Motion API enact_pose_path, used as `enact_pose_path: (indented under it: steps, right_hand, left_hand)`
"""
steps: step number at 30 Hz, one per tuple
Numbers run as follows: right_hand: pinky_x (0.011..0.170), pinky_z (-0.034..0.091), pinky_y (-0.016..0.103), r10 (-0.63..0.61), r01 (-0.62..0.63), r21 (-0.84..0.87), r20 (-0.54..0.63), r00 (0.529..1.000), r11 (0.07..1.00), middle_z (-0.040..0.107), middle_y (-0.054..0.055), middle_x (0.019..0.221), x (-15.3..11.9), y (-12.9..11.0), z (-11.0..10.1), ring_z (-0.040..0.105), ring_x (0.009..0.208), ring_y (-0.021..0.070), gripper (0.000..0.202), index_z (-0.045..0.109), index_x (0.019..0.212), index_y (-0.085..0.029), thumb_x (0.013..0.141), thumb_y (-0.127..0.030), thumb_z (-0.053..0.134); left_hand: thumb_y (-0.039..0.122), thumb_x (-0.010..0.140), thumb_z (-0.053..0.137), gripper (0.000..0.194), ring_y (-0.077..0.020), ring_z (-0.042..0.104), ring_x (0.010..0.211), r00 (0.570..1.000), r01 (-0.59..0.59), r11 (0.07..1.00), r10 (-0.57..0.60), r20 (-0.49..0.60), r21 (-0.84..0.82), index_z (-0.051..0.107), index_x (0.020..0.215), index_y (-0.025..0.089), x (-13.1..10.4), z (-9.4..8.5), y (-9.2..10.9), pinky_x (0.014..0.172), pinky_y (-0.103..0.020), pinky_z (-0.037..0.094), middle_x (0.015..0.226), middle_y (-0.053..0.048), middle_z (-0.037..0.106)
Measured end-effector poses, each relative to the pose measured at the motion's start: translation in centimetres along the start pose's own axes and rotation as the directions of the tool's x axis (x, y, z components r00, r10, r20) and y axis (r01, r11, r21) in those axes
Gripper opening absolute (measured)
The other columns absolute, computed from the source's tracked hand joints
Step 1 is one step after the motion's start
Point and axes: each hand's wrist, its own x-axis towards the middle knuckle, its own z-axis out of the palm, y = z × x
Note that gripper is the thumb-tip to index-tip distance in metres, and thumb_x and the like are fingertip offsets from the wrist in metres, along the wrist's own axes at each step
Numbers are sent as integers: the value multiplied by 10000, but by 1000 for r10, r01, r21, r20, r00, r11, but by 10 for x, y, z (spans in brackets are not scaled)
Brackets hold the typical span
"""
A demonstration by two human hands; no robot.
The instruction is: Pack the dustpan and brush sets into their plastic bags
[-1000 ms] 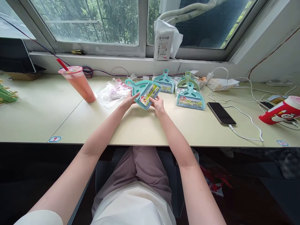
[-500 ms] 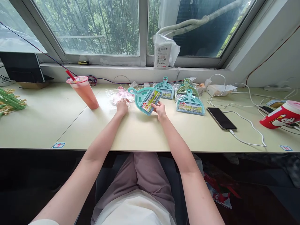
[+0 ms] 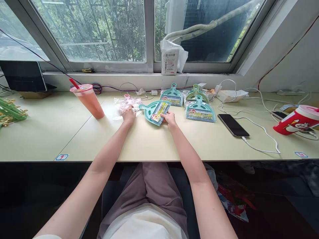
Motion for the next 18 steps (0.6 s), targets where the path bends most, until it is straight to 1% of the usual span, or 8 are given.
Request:
enact_pose_path:
  steps: [2, 4, 7, 9, 11, 13, 16, 18]
  right_hand:
    - [750, 639, 313, -18, 18, -13, 10, 1000, 1000, 761, 44, 855, -2, -2, 0, 723, 695, 145, 215, 659, 926, -148, 761, -17, 697]
    - [759, 640, 323, -36, 36, -16, 38, 999, 999, 764, 46, 872, -4, -4, 2, 728, 718, 151, 218, 660, 933, -151, 765, -16, 691]
    - [774, 641, 345, -65, 65, 4, 101, 993, 998, 764, 42, 855, -6, -6, 4, 731, 727, 159, 220, 656, 952, -155, 775, -29, 688]
    - [789, 639, 359, -87, 85, 18, 126, 988, 996, 761, 38, 840, -6, -6, 6, 732, 732, 162, 233, 650, 968, -159, 773, -40, 696]
    - [804, 637, 376, -115, 115, 10, 118, 986, 993, 758, 39, 843, -6, -6, 7, 733, 750, 168, 248, 645, 973, -162, 761, -55, 717]
    - [810, 635, 394, -153, 154, -10, 75, 985, 988, 754, 43, 861, -7, -6, 8, 732, 773, 175, 267, 643, 974, -167, 744, -79, 746]
    - [805, 636, 403, -194, 194, 7, 9, 981, 981, 746, 44, 885, -10, -6, 10, 728, 777, 177, 277, 643, 965, -174, 729, -105, 771]
    - [806, 637, 396, -181, 181, 55, 2, 983, 982, 745, 41, 877, -10, -6, 11, 726, 766, 173, 263, 643, 949, -174, 731, -94, 765]
  left_hand:
    - [117, 848, 480, 402, -322, 587, 1135, 999, 36, 999, -36, -24, -15, 527, 1244, 174, 1, 0, 0, 987, -449, 370, 1153, -164, 671]
    - [76, 850, 428, 421, -297, 595, 1120, 993, 28, 998, -33, -114, -47, 528, 1244, 188, 1, 1, 3, 972, -423, 382, 1155, -142, 670]
    - [46, 869, 346, 458, -279, 570, 1145, 964, -81, 994, 61, -258, -68, 535, 1254, 207, -2, -1, 8, 978, -412, 374, 1176, -122, 655]
    - [45, 882, 320, 482, -280, 546, 1169, 945, -163, 985, 138, -298, -62, 536, 1276, 219, -6, -2, 12, 991, -417, 359, 1211, -117, 638]
    - [53, 897, 305, 498, -284, 527, 1185, 931, -217, 974, 189, -312, -59, 534, 1301, 231, -10, -4, 15, 1003, -422, 341, 1231, -112, 627]
    - [66, 910, 299, 496, -285, 519, 1183, 927, -254, 964, 219, -303, -81, 542, 1307, 237, -13, -7, 18, 1022, -423, 317, 1208, -108, 634]
    - [81, 921, 302, 467, -280, 513, 1182, 927, -322, 935, 278, -253, -152, 571, 1269, 239, -17, -11, 22, 1044, -409, 290, 1156, -107, 649]
    - [87, 924, 307, 449, -273, 509, 1185, 917, -375, 908, 334, -220, -186, 582, 1243, 243, -21, -13, 25, 1055, -397, 277, 1147, -101, 648]
